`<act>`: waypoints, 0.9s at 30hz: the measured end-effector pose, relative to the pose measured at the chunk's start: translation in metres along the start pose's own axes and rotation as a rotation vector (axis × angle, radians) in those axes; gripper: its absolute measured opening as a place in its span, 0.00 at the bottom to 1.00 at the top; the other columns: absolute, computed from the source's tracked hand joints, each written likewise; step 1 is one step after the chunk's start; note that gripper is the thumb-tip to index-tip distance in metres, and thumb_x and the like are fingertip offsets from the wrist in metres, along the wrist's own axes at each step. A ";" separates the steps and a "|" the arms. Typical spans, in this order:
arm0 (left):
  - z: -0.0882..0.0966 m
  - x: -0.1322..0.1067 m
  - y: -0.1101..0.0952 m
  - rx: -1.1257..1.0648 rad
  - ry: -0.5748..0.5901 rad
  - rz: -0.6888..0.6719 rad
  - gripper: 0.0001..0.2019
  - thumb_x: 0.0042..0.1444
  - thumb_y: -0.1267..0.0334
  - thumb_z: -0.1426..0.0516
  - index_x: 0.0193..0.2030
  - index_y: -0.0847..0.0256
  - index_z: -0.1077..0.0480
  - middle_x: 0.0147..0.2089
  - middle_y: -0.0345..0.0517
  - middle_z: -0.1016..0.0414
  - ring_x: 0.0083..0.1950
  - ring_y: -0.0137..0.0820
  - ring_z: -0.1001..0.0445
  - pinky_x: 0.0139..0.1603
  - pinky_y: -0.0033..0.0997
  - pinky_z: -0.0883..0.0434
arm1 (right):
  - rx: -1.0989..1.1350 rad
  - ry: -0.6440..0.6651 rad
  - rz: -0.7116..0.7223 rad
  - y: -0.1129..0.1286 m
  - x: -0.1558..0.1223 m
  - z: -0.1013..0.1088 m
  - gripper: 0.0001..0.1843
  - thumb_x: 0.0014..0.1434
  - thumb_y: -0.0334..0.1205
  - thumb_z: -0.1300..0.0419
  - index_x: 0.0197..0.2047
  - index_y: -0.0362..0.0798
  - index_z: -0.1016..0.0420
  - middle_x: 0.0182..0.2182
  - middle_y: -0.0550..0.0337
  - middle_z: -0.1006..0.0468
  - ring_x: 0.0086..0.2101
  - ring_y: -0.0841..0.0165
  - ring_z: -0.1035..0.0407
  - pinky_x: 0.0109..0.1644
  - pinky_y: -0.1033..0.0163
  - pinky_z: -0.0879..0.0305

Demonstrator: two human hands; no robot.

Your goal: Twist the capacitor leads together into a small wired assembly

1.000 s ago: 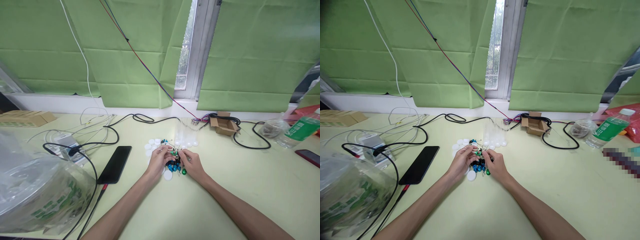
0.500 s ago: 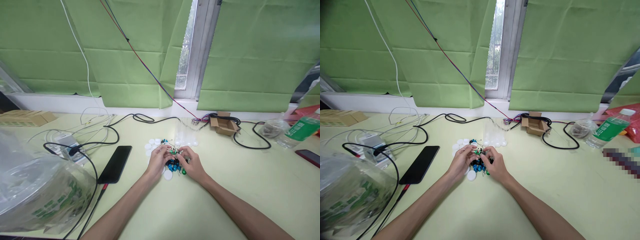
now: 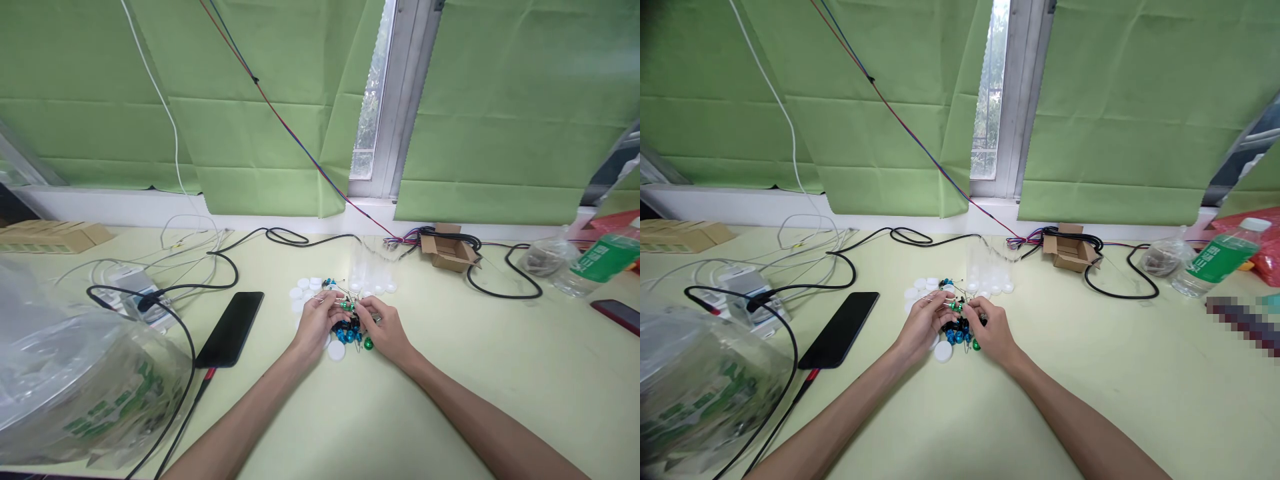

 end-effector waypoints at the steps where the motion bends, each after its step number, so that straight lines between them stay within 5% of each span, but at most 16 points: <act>1: 0.000 0.000 0.000 0.003 0.001 0.000 0.09 0.53 0.60 0.39 0.34 0.66 0.28 0.27 0.46 0.25 0.26 0.28 0.26 0.34 0.26 0.27 | 0.003 0.005 -0.004 0.000 0.000 0.000 0.14 0.65 0.47 0.47 0.35 0.46 0.29 0.22 0.63 0.30 0.23 0.70 0.35 0.28 0.65 0.38; 12: -0.001 -0.001 0.000 0.004 0.003 0.013 0.09 0.53 0.61 0.38 0.34 0.66 0.28 0.27 0.47 0.24 0.27 0.28 0.26 0.34 0.26 0.27 | -0.012 0.008 -0.029 0.003 0.001 0.000 0.21 0.67 0.48 0.50 0.24 0.48 0.35 0.17 0.66 0.33 0.20 0.72 0.37 0.29 0.66 0.39; 27: -0.002 -0.002 -0.001 -0.010 -0.002 0.008 0.10 0.52 0.60 0.37 0.34 0.66 0.27 0.26 0.46 0.25 0.27 0.28 0.26 0.33 0.26 0.27 | -0.012 0.003 -0.033 0.005 0.001 0.000 0.22 0.67 0.49 0.50 0.23 0.48 0.36 0.17 0.65 0.33 0.21 0.71 0.37 0.29 0.65 0.39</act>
Point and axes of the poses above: each hand's wrist, its own x-axis towards the middle knuckle, its own z-axis out of the back of the hand, y = z × x, the point moved 1 cm from there along x, towards the middle knuckle
